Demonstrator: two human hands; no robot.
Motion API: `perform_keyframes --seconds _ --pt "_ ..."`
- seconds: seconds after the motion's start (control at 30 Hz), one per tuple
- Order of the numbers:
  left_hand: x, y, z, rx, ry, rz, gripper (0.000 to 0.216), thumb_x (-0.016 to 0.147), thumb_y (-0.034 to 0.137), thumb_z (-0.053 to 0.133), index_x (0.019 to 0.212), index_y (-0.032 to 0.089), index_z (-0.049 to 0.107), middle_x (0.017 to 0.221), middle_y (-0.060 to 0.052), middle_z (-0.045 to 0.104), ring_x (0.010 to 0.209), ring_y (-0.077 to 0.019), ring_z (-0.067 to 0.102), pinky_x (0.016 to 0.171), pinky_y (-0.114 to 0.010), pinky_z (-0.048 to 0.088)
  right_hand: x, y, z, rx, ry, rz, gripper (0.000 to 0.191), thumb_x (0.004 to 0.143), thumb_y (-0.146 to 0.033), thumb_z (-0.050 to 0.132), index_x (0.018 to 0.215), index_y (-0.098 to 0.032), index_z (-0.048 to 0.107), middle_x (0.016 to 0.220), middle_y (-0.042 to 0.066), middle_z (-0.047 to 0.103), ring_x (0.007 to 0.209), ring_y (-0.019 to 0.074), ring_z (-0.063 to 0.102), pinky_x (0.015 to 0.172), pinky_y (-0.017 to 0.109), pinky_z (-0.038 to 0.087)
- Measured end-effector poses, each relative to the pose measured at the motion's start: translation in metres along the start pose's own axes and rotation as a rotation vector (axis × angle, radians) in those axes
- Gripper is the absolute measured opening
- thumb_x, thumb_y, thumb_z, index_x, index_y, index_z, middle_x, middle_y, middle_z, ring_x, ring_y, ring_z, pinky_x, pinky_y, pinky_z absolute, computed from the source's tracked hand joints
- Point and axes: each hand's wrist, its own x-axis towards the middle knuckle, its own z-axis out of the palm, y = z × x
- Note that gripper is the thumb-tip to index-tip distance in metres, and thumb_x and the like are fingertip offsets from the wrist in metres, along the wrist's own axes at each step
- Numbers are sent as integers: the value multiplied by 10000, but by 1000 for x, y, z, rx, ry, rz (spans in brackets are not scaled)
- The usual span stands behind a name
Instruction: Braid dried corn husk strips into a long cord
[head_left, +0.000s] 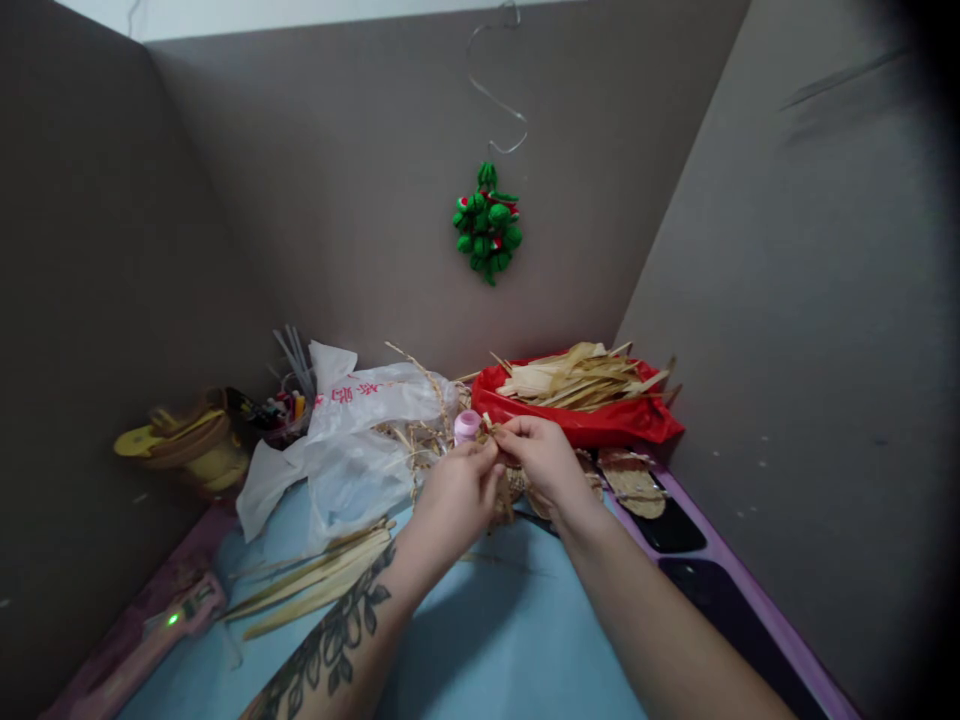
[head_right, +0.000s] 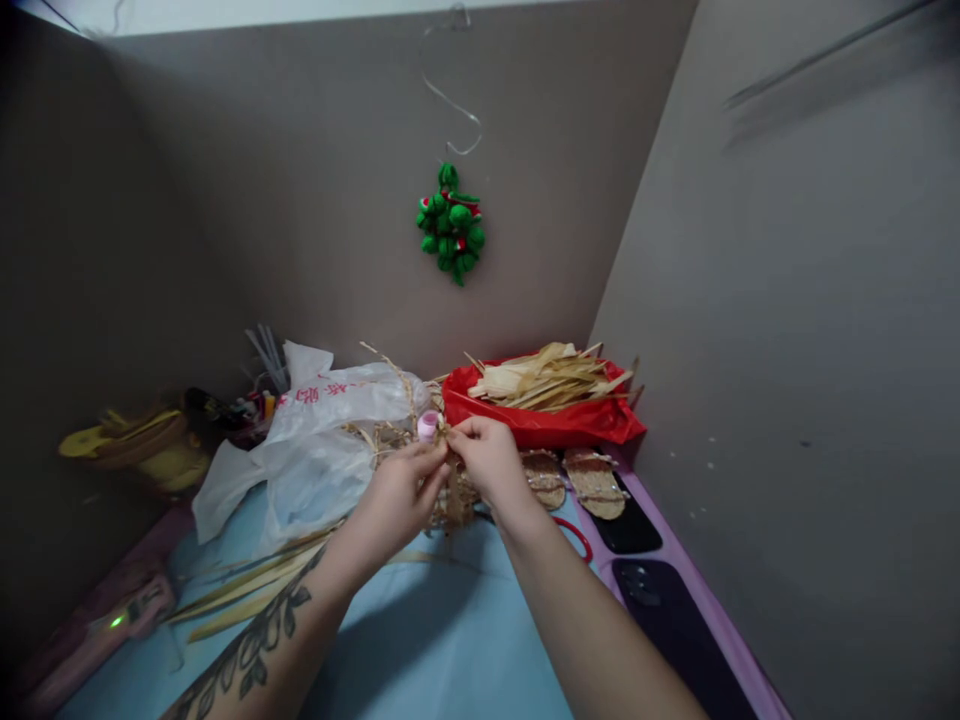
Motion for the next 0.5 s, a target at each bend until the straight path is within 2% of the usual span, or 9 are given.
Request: perform_keyframes --seconds 0.07,0.13,0.33,0.5 --pt "-3 5 -2 74 -34 48 347 802 148 453 1113 162 605 1038 -139 618 947 -245 567 837 -350 428 1 -2 -1 61 -13 25 204 618 -335 630 568 -155 549 528 -14 532 482 99 438 471 221 337" --pt "-4 6 -5 68 -32 77 392 787 112 455 1154 168 581 1070 -138 600 987 -240 553 862 -345 426 1 -4 -1 76 -22 27 195 604 -325 637 577 -155 546 533 -23 525 482 93 432 467 214 329" --pt "4 -7 -11 -79 245 -28 279 814 142 458 990 191 669 935 -88 669 844 -195 599 789 -301 452 -1 -11 -2 154 -65 95 205 612 -348 614 615 -168 515 525 -34 514 464 93 430 460 217 333" --pt "4 -6 -7 -133 285 -12 211 778 237 567 950 213 687 948 -79 693 862 -214 611 808 -301 429 -5 -11 3 125 -146 49 200 647 -345 598 624 -164 516 542 -39 501 488 85 415 482 209 323"
